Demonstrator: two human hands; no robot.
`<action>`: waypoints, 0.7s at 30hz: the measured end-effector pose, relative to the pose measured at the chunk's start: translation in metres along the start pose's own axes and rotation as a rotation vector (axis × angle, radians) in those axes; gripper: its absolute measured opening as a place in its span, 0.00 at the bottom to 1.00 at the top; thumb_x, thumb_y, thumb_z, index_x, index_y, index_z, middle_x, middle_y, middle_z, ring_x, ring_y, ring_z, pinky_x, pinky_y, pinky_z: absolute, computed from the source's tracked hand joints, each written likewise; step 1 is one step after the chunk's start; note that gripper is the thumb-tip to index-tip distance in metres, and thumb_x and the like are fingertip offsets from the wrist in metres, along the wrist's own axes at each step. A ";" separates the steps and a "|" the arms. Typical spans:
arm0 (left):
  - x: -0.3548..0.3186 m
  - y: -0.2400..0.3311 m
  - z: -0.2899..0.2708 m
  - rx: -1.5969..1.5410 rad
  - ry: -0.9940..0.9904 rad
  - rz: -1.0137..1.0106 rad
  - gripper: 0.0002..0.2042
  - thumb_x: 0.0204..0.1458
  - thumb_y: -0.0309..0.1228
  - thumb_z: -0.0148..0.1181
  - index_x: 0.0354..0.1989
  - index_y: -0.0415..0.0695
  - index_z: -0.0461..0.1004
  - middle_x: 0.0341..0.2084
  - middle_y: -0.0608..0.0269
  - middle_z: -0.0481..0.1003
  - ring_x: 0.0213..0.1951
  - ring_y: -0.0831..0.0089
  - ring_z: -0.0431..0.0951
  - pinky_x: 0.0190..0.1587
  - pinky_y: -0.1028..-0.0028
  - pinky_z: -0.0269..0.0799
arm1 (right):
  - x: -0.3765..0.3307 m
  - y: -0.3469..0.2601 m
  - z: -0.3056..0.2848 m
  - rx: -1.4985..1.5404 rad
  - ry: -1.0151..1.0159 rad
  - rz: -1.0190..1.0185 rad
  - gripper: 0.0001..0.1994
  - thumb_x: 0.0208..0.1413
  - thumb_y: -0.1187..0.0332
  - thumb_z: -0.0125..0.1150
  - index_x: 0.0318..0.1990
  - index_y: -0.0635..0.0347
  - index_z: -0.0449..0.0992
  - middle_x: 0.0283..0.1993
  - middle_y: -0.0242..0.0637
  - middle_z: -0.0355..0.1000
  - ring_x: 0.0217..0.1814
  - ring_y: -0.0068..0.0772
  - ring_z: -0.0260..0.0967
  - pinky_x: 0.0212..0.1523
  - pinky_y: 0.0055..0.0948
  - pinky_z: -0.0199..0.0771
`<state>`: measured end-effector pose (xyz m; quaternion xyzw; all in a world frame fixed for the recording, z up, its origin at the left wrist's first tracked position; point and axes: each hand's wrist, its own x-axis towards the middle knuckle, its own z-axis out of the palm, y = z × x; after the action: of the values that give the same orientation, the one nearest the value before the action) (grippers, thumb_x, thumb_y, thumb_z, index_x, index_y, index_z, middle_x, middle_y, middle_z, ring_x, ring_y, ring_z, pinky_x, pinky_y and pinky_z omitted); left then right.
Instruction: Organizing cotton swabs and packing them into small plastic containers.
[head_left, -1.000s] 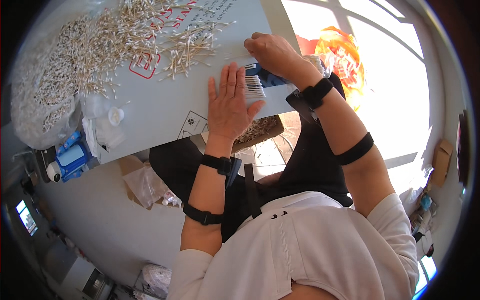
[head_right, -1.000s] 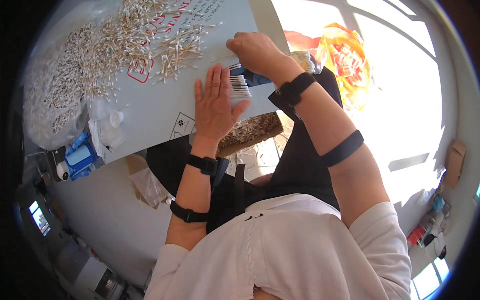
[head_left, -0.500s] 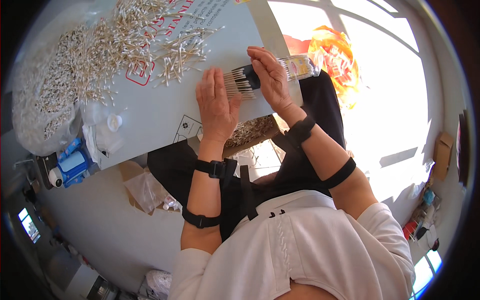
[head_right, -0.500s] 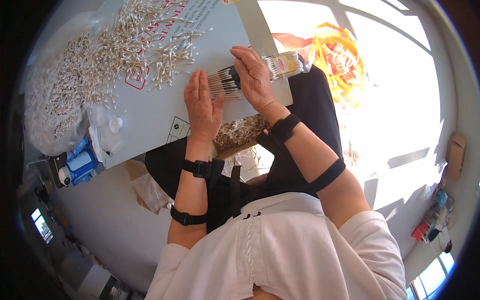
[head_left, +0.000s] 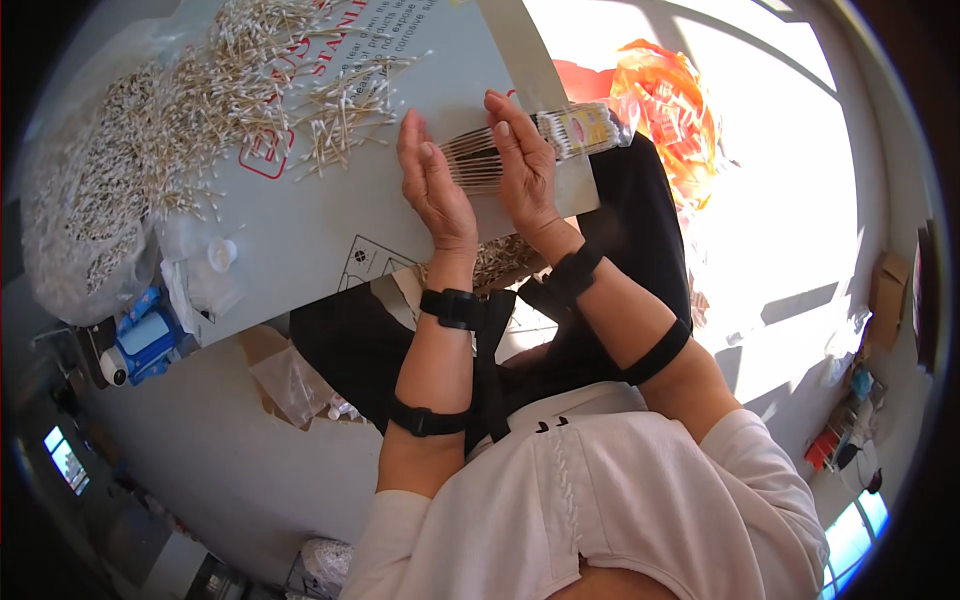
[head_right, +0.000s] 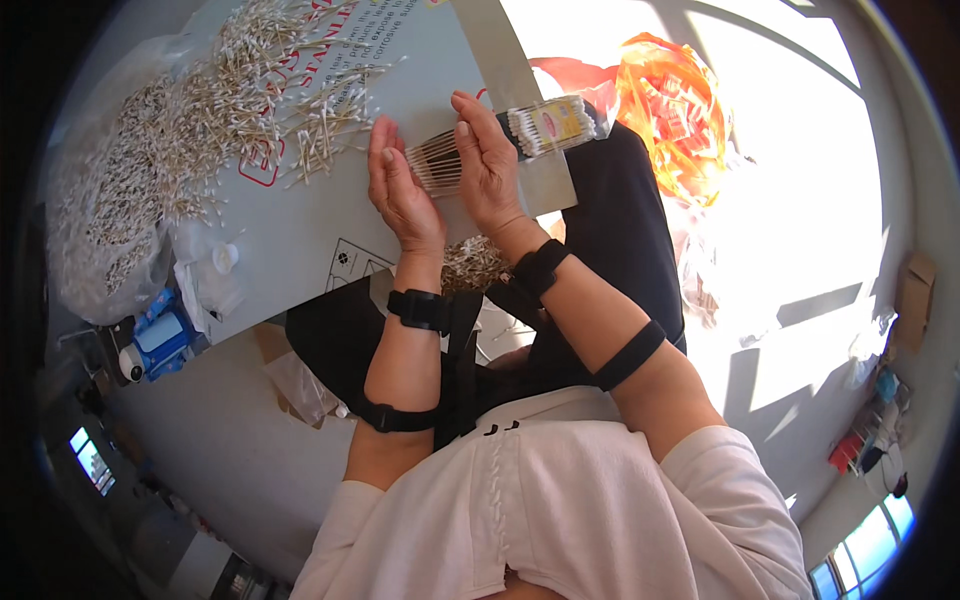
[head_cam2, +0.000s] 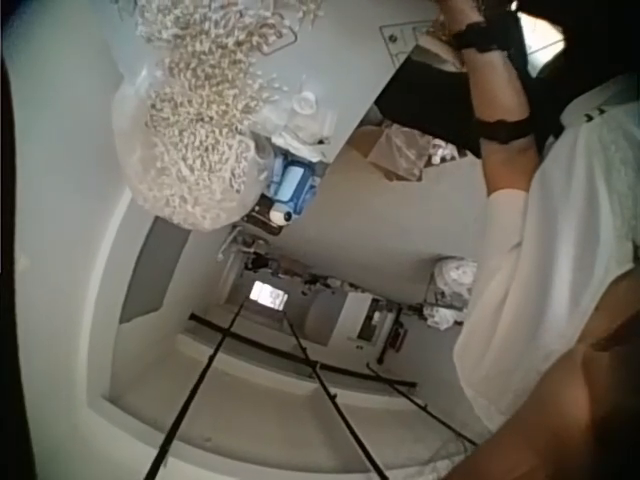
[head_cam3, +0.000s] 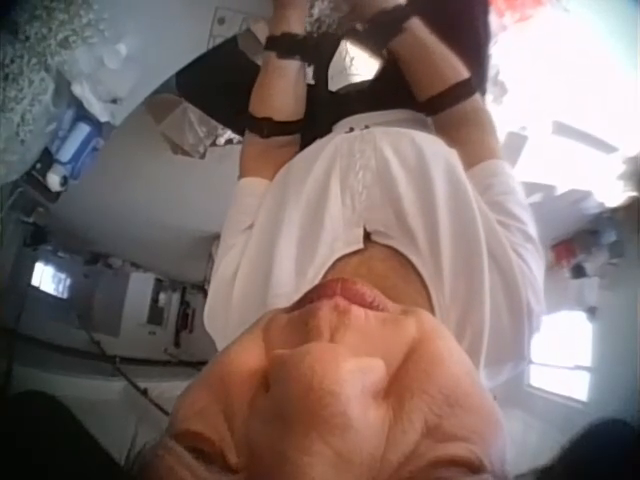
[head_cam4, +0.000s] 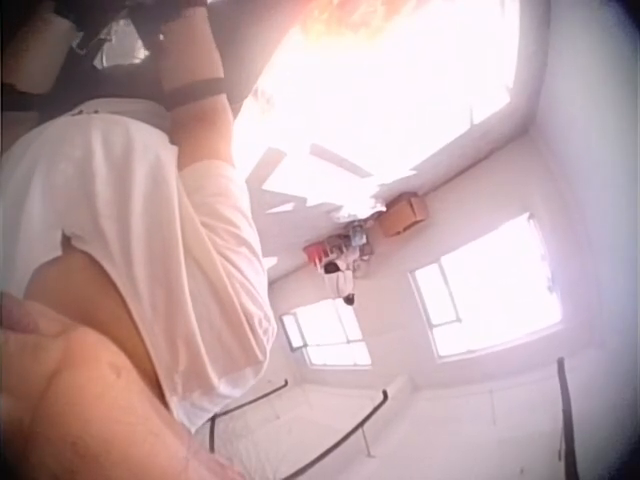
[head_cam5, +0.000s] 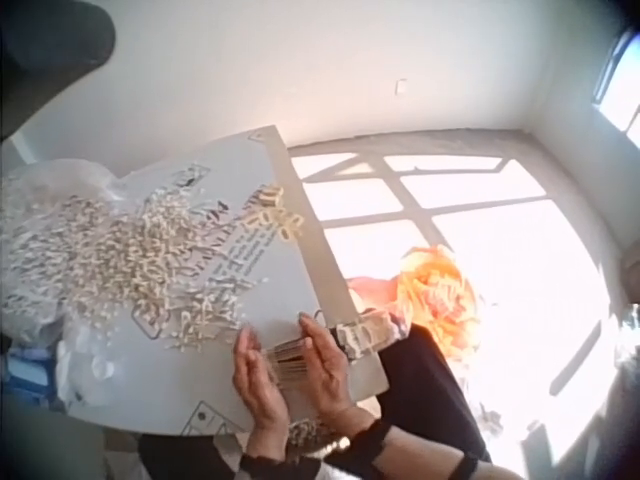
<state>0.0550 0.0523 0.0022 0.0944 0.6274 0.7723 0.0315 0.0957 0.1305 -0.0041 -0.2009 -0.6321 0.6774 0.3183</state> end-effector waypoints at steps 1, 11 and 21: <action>0.000 0.000 0.003 0.000 0.000 -0.003 0.28 0.66 0.45 0.44 0.65 0.33 0.59 0.63 0.46 0.62 0.66 0.61 0.59 0.70 0.63 0.49 | 0.002 -0.001 -0.003 -0.002 0.001 0.003 0.16 0.69 0.70 0.45 0.59 0.66 0.69 0.63 0.41 0.68 0.65 0.30 0.63 0.68 0.28 0.59; 0.002 0.004 0.012 -0.086 -0.083 -0.053 0.26 0.65 0.38 0.46 0.66 0.33 0.59 0.64 0.47 0.61 0.67 0.63 0.59 0.70 0.64 0.48 | 0.025 -0.016 -0.029 -0.210 -0.039 -0.107 0.14 0.65 0.70 0.51 0.54 0.66 0.72 0.61 0.46 0.68 0.62 0.41 0.66 0.61 0.30 0.64; -0.015 0.027 -0.016 1.197 -0.635 0.399 0.36 0.59 0.46 0.54 0.71 0.40 0.51 0.70 0.48 0.51 0.73 0.55 0.46 0.71 0.51 0.38 | 0.044 -0.040 -0.088 -1.056 -0.744 -0.439 0.41 0.42 0.64 0.72 0.68 0.48 0.59 0.71 0.34 0.56 0.75 0.38 0.48 0.75 0.45 0.48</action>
<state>0.0691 0.0289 0.0235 0.4293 0.8757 0.2208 0.0134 0.1310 0.2243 0.0308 0.0498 -0.9713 0.2218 0.0692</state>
